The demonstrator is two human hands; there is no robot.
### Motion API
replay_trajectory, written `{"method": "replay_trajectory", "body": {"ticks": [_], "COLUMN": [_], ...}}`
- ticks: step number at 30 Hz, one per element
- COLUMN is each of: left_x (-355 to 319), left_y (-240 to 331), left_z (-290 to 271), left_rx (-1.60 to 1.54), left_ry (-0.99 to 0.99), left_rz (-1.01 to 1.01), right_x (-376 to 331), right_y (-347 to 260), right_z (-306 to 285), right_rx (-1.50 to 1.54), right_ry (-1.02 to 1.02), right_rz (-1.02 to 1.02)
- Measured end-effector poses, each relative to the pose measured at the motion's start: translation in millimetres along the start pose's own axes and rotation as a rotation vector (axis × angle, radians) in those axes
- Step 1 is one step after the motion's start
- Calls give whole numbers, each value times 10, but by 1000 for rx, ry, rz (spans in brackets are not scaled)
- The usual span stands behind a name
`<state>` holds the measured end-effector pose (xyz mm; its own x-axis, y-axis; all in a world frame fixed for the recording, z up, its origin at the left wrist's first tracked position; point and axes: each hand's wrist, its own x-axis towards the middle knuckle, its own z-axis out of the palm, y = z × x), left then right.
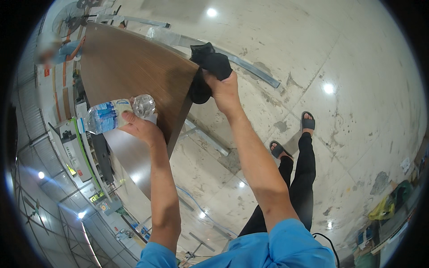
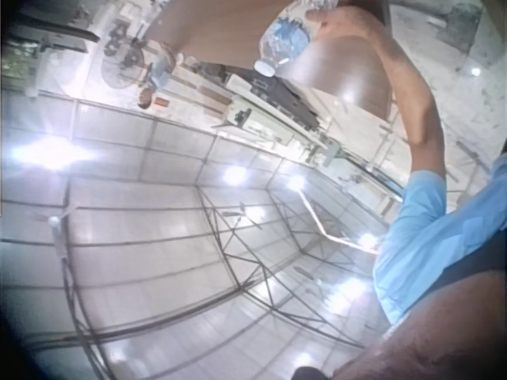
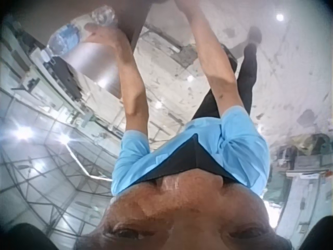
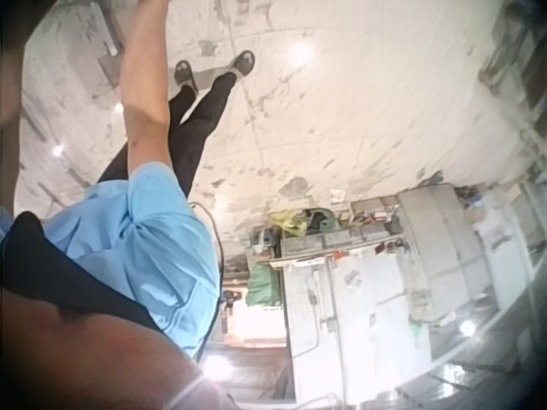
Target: The person wipes a large wooden tabletop with a black cloth while holding a water bottle in the other hand. The person moves around the table, wiping different sections repeatedly.
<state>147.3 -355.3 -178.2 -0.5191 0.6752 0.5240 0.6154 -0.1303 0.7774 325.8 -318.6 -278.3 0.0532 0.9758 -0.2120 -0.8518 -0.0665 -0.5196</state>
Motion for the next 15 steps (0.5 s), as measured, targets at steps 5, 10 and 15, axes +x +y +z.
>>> {"method": "replay_trajectory", "body": {"ticks": [5,10,15], "left_x": [-3,-31,-45], "left_y": [-45,-26,-4], "left_z": [-21,8,45], "left_rx": [23,-22,-116], "left_ry": [24,43,32], "left_rz": [-15,-22,-32], "right_x": [24,27,30], "right_y": [13,15,25], "right_z": [10,-31,-130], "right_rx": [-43,43,119], "right_ry": [43,-54,-31], "right_rz": [-56,-43,74]}}
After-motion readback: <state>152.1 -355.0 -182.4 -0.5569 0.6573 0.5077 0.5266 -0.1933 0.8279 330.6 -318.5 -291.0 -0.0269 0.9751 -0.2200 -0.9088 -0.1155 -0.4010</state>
